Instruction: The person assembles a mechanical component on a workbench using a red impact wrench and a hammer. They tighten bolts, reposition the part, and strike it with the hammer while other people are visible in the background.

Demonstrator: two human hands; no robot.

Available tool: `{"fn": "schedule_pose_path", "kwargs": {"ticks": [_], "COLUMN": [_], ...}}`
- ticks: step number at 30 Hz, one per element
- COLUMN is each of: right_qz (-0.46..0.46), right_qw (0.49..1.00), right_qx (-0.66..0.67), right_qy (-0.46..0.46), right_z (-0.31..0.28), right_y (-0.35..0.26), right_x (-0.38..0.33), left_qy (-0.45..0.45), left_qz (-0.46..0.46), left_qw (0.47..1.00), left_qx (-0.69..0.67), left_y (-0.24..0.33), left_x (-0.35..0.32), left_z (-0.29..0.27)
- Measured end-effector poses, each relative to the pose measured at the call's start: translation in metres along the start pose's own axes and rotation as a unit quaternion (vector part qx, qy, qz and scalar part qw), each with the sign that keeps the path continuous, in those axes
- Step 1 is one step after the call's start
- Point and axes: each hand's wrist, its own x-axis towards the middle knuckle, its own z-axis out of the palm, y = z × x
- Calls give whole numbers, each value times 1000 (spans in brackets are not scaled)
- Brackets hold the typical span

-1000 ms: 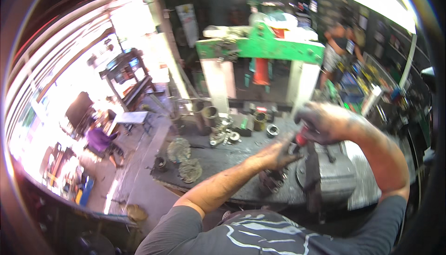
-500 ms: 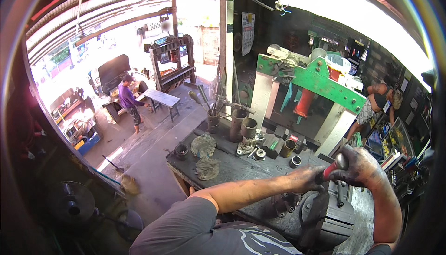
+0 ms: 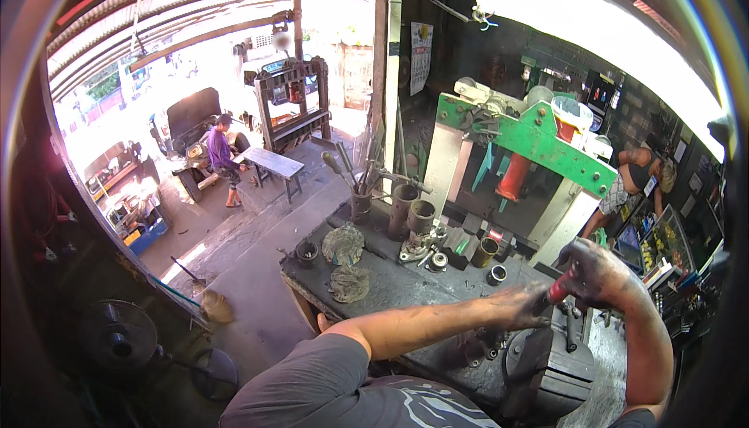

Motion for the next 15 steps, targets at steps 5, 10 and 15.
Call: {"fn": "schedule_pose_path", "kwargs": {"ticks": [5,10,15], "right_qz": [111,111,79], "right_qw": [992,993,996], "right_qx": [44,4,28], "right_qy": [-28,-26,-13], "right_z": [2,1,-4], "right_y": [-6,-13,-15], "right_x": [-1,-2,-4], "left_qy": [-55,60,-12], "left_qz": [-21,52,-9], "left_qw": [992,995,998], "left_qx": [-111,-66,-61], "left_y": [-5,-6,-6], "left_x": [1,0,3], "left_z": [1,3,2]}}
